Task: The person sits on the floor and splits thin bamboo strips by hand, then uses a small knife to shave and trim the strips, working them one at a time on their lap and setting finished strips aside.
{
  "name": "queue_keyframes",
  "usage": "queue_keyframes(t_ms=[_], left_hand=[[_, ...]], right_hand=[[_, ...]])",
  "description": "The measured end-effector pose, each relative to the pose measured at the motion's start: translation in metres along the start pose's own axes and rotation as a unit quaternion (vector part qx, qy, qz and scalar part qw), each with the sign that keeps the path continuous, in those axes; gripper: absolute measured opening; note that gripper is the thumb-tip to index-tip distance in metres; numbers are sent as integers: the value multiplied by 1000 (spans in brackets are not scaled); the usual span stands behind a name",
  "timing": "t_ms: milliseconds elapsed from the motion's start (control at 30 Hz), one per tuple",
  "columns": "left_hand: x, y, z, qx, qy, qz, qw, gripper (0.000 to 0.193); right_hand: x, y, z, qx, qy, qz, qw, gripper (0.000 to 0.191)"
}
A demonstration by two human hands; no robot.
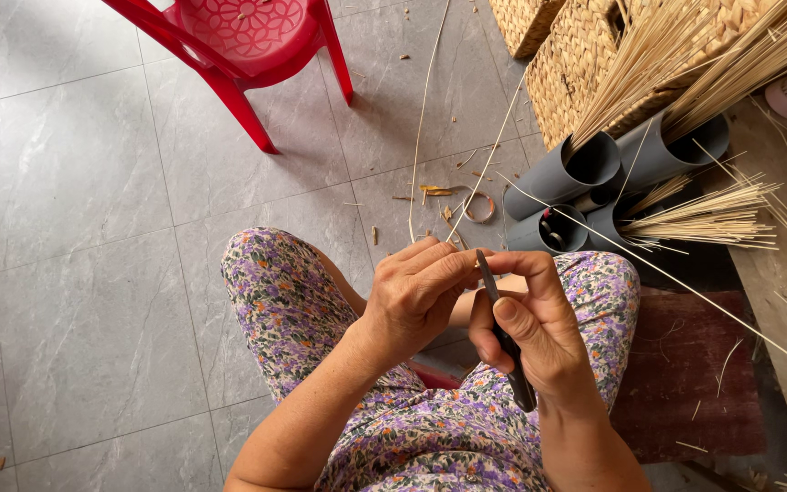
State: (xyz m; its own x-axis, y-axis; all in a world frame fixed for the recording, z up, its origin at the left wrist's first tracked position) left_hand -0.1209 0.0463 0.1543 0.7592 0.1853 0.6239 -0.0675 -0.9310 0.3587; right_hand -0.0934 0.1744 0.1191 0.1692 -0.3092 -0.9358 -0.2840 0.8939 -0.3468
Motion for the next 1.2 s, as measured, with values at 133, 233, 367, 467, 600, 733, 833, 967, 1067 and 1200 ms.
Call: queue_keyframes(t_ms=[133, 233, 367, 467, 600, 733, 833, 967, 1067, 1200], left_hand=[[-1, -1, -2, -1, -10, -6, 1000, 34], [-1, 1, -5, -1, -20, -17, 1000, 34], [4, -3, -11, -21, -34, -52, 998, 35], [3, -6, -14, -23, -8, -49, 999, 26], [2, -6, -16, -42, -7, -30, 999, 27], [-7, -9, -14, -38, 2, -68, 997, 28], [-10, -11, -11, -21, -4, -99, 995, 26], [-14, -13, -7, -4, -8, -120, 993, 26], [-17, -12, -2, 4, 2, -110, 994, 28], [-20, -13, 3, 7, 18, -126, 992, 28]], right_hand=[[2, 3, -3, -4, -6, 2, 1000, 33], [3, 6, -8, -10, -18, -9, 1000, 31], [3, 12, -14, -6, -35, -11, 999, 27], [0, 13, -14, 1, -31, -18, 999, 29], [-10, 13, -8, 3, -12, 13, 1000, 31], [-13, 16, -9, 5, 4, 3, 1000, 35], [-10, 17, -12, -6, 6, -2, 1000, 35], [-3, 18, -18, -19, -4, -8, 1000, 35], [3, 19, -22, -20, -9, -9, 1000, 35], [13, 21, -22, -14, -25, -8, 1000, 34]])
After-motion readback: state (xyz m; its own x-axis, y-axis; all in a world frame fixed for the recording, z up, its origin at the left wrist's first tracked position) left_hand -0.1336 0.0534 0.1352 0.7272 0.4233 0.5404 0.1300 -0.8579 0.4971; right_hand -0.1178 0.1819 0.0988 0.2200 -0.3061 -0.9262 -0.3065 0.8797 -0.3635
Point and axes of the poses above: each hand's wrist, its own z-axis away from the middle knuckle, its own y-axis out of the back of the hand, x = y × z, the point moved 9 cm from there along -z, towards the middle knuckle, and after that the axes turned 7 degrees about -y, right-handed, at the moved point
